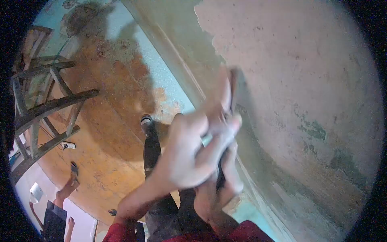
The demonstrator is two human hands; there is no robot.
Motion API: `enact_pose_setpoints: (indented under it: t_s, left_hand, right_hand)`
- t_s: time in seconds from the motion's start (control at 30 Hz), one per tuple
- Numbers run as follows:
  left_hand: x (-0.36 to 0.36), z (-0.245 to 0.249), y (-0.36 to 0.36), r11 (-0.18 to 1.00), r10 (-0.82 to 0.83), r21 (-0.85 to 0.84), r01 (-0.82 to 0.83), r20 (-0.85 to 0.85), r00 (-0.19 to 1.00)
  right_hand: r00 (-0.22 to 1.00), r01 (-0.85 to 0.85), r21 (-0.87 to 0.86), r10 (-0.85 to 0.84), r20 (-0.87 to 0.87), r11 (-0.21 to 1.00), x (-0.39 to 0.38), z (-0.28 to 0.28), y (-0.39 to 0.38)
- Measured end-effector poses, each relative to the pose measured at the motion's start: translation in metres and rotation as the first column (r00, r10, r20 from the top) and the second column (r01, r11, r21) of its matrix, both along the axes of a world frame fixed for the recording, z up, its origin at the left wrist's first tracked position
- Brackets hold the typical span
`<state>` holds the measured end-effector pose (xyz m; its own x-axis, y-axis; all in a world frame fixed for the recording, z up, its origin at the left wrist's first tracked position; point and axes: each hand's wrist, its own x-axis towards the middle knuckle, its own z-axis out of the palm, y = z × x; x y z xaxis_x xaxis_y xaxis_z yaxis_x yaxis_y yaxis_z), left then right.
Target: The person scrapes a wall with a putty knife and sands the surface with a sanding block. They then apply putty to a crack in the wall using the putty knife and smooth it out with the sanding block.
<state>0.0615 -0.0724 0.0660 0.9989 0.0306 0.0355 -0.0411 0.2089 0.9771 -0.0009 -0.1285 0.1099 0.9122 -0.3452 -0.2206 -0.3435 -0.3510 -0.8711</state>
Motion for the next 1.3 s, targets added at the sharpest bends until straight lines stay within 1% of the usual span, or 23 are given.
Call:
enact_pose_setpoints:
  t_s: [0.03,0.1,0.13,0.17,0.2,0.23,0.3,0.37,0.43,0.5,0.57,0.67,0.77,0.83,0.9,0.93,0.97,1.03,1.07,1.17,1.23,1.27,1.3]
  left_hand:
    - [0.006,0.005,0.017,0.977,-0.214,-0.048,0.210,-0.149,0.965]
    - [0.014,0.004,0.016,0.992,-0.124,-0.050,0.117,-0.149,0.981]
    - [0.006,0.004,0.014,0.986,-0.156,-0.072,0.148,-0.122,0.980]
    - [-0.003,0.004,0.010,0.978,-0.193,-0.098,0.184,-0.096,0.976]
    - [-0.002,0.007,0.008,0.969,-0.222,-0.121,0.214,-0.058,0.973]
    - [0.002,0.011,0.005,0.998,-0.043,0.046,0.042,0.038,0.998]
    - [0.014,0.013,0.026,0.952,-0.301,-0.016,0.305,-0.228,0.926]
    - [0.023,0.013,0.019,0.997,-0.032,-0.077,0.017,-0.204,0.979]
    - [0.001,0.003,0.019,0.969,-0.243,-0.077,0.233,-0.157,0.957]
    - [0.007,0.001,0.019,0.981,-0.192,-0.036,0.190,-0.113,0.975]
    - [0.008,0.002,0.014,0.993,-0.118,0.025,0.119,-0.048,0.992]
    - [0.022,-0.002,0.027,0.986,-0.167,-0.022,0.166,-0.115,0.979]
    - [0.025,0.003,0.036,0.968,-0.249,-0.037,0.247,-0.188,0.950]
    - [0.031,0.009,0.042,0.965,-0.256,-0.003,0.263,-0.244,0.936]
    - [0.036,0.014,0.043,0.958,-0.265,0.033,0.286,-0.287,0.920]
    - [0.037,0.015,0.045,0.954,-0.264,0.055,0.295,-0.315,0.912]
    - [0.039,0.016,0.049,0.953,-0.262,0.062,0.296,-0.318,0.911]
    - [0.048,0.018,0.054,0.967,-0.209,0.069,0.244,-0.327,0.922]
    - [0.048,0.018,0.053,0.974,-0.183,0.065,0.217,-0.338,0.923]
    - [0.044,0.020,0.044,0.987,-0.131,0.041,0.157,-0.361,0.923]
    - [0.030,0.013,0.041,0.965,-0.218,0.077,0.252,-0.304,0.928]
    - [0.005,0.003,0.019,0.989,-0.147,-0.030,0.144,-0.198,0.969]
    - [-0.005,-0.004,0.007,0.988,-0.053,-0.147,0.039,-0.092,0.994]
  right_hand:
    - [0.987,-0.138,-0.137,0.124,-0.106,0.981,0.007,0.006,-0.006]
    - [0.961,-0.272,-0.025,0.273,0.049,0.962,0.007,-0.015,-0.009]
    - [0.969,-0.226,-0.224,0.242,0.045,0.948,-0.001,-0.017,-0.005]
    - [0.975,-0.184,-0.030,0.179,-0.133,0.982,-0.009,-0.004,-0.015]
    - [0.983,-0.177,-0.062,0.174,-0.052,0.982,-0.007,-0.002,-0.012]
    - [0.985,-0.167,-0.095,0.170,0.021,0.981,-0.006,0.000,-0.009]
    - [0.957,-0.289,-0.223,0.280,-0.073,0.931,0.009,0.004,-0.015]
    - [0.953,-0.286,-0.157,0.298,0.058,0.945,0.015,-0.008,-0.007]
    - [0.952,-0.256,-0.233,0.286,0.106,0.938,0.002,-0.010,0.000]
    - [0.996,0.038,0.096,-0.046,0.076,0.995,-0.004,-0.002,0.008]
    - [0.999,0.038,0.123,-0.042,0.032,0.992,0.002,0.002,0.001]
    - [0.944,-0.299,-0.180,0.318,0.084,0.937,0.018,-0.017,0.000]
    - [0.981,-0.024,-0.035,0.030,0.191,0.999,0.005,-0.013,0.013]
    - [0.957,-0.290,-0.026,0.291,0.015,0.957,0.008,-0.007,-0.013]
    - [0.931,-0.365,-0.072,0.361,-0.062,0.928,0.025,-0.011,-0.008]
    - [0.947,-0.232,0.155,0.259,-0.190,0.960,0.025,-0.004,0.004]
    - [0.947,-0.231,0.162,0.260,-0.188,0.959,0.021,-0.009,0.019]
    - [0.968,0.185,-0.218,-0.140,0.207,0.958,0.015,-0.021,0.046]
    - [0.972,-0.187,-0.105,0.200,0.126,0.977,0.012,-0.007,0.007]
    - [0.970,-0.236,0.123,0.241,-0.022,0.964,0.036,-0.011,0.006]
    - [0.939,-0.342,-0.016,0.343,0.008,0.939,0.035,-0.002,0.024]
    - [0.993,0.089,0.321,-0.107,0.038,0.943,0.030,0.003,0.040]
    - [0.855,0.449,0.607,-0.512,-0.080,0.655,0.025,0.006,0.049]
